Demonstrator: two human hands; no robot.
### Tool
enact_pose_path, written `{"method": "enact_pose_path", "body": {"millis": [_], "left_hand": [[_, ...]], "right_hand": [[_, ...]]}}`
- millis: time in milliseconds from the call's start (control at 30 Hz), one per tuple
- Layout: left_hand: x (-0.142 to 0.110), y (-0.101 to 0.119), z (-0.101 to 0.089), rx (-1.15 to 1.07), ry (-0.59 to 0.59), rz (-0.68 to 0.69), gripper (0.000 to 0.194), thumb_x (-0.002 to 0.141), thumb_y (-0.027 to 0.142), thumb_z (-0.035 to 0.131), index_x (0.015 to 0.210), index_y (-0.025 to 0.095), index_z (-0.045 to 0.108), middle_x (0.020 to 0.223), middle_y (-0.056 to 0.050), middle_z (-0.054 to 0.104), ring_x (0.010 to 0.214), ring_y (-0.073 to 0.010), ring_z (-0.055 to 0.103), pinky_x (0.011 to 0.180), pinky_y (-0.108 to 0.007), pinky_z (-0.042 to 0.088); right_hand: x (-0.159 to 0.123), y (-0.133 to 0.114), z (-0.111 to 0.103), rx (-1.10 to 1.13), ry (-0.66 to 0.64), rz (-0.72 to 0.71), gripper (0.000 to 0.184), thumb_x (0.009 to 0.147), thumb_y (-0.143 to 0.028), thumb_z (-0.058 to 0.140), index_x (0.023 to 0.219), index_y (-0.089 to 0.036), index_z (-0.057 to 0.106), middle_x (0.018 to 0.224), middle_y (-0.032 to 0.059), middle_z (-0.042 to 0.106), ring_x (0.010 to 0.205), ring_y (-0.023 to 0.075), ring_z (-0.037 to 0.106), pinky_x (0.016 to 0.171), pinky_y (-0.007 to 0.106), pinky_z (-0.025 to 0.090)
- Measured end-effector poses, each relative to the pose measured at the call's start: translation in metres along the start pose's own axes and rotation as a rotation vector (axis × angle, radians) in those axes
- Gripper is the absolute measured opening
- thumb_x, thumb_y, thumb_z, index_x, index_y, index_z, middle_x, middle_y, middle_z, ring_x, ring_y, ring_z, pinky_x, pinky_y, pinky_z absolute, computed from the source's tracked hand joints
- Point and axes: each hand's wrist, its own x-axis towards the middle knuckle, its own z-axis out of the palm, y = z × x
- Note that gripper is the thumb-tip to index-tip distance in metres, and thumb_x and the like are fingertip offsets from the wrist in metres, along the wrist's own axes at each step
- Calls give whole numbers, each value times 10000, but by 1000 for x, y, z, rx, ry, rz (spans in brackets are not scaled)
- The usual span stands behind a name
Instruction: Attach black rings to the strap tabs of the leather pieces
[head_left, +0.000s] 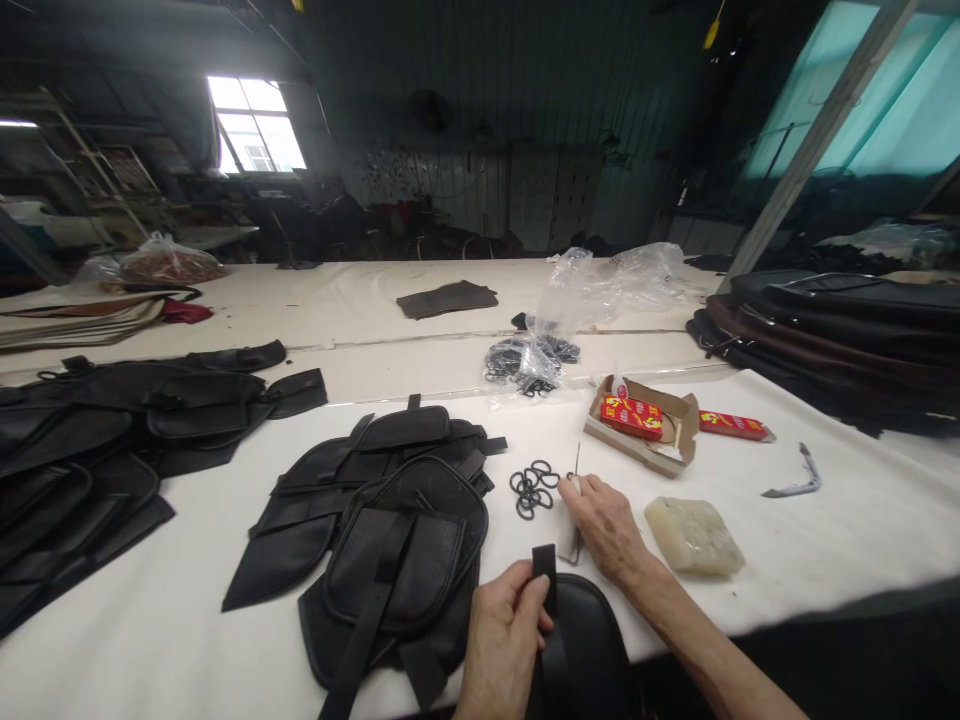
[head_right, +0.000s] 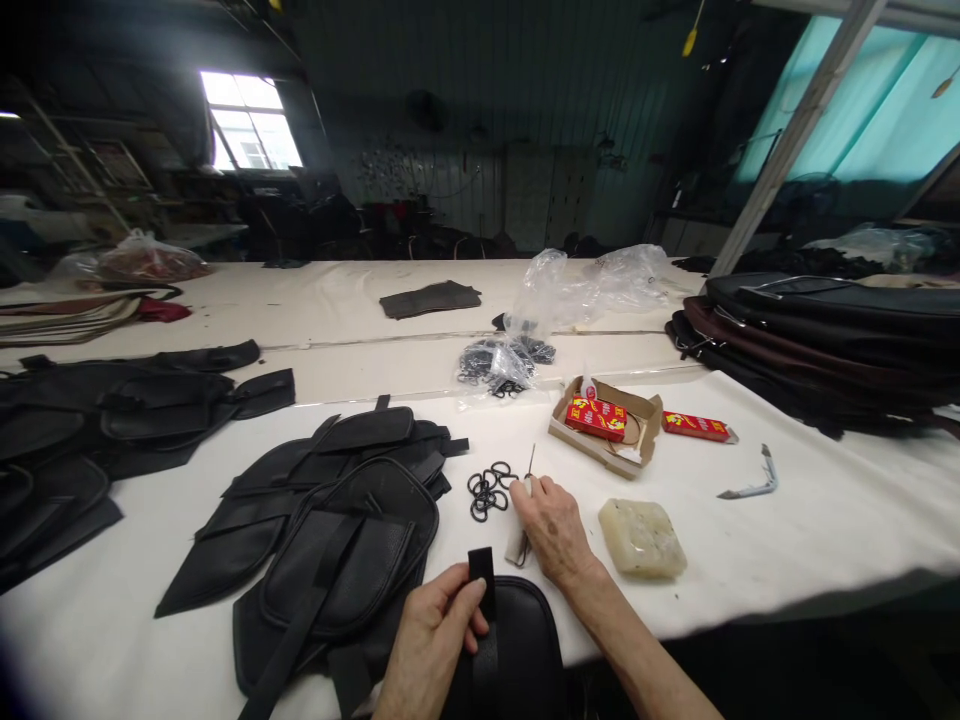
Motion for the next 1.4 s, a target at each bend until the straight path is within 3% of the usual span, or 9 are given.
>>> {"method": "enact_pose_path", "body": {"millis": [233,367,500,733,1000,1067,1233,1400], "left_hand": [[3,2,0,-142,5,16,243,783,356,477,776,136,579,485,16,507,444,-122,467,451,-220,366],[6,9,-2,-182,-25,-40,198,744,330,508,693,144,556,436,17,506,416,-123,475,452,-226,389],[7,13,-2,-166,-81,-68,193,727,300,514,607,150,535,419,6,518,398,-114,471,446,-220,382],[7,12,-3,-155,-122,-47,208,743,302,506,647,135,586,419,3,529,400,-120,474,451,-227,382],[6,14,-2,-147,-113,-20,230,762,321,512,736,116,613,454,13,524,436,-120,473,469,-229,378],[3,13,-2,-155,-86,-11,268,769,337,516,845,99,613,463,17,528,445,-123,472,478,-235,383],[-1,9,-3,-231,-77,-16,607,756,299,534,1293,68,374,515,51,547,484,-136,497,544,-268,434],[-3,10,-3,-304,-96,-25,596,733,284,552,1257,31,423,534,58,521,511,-126,506,563,-256,431]], "right_hand": [[-8,8,-10,221,126,56,239,763,6,380,703,-200,487,602,2,542,543,165,513,509,241,356],[-23,-9,-27,409,220,149,144,868,-110,396,832,-200,502,725,-4,619,632,138,598,580,212,452],[-36,-31,-35,514,285,141,103,896,-161,429,918,-191,524,843,30,658,734,146,640,659,225,502],[-44,-40,-32,513,380,-26,145,890,-109,437,945,-169,557,792,68,639,706,169,618,606,269,524],[-42,-35,-46,273,448,-390,142,875,-53,456,867,-122,580,857,165,679,809,247,642,678,353,550],[-40,-34,-47,231,443,-452,152,869,-42,451,849,-105,587,857,181,681,809,256,645,680,360,552],[-39,-33,-49,175,431,-526,190,866,-32,427,802,-85,598,884,213,676,801,261,647,660,360,552],[-43,-35,-50,146,426,-530,184,857,-33,451,777,-103,600,879,216,676,800,256,652,671,361,549]]}}
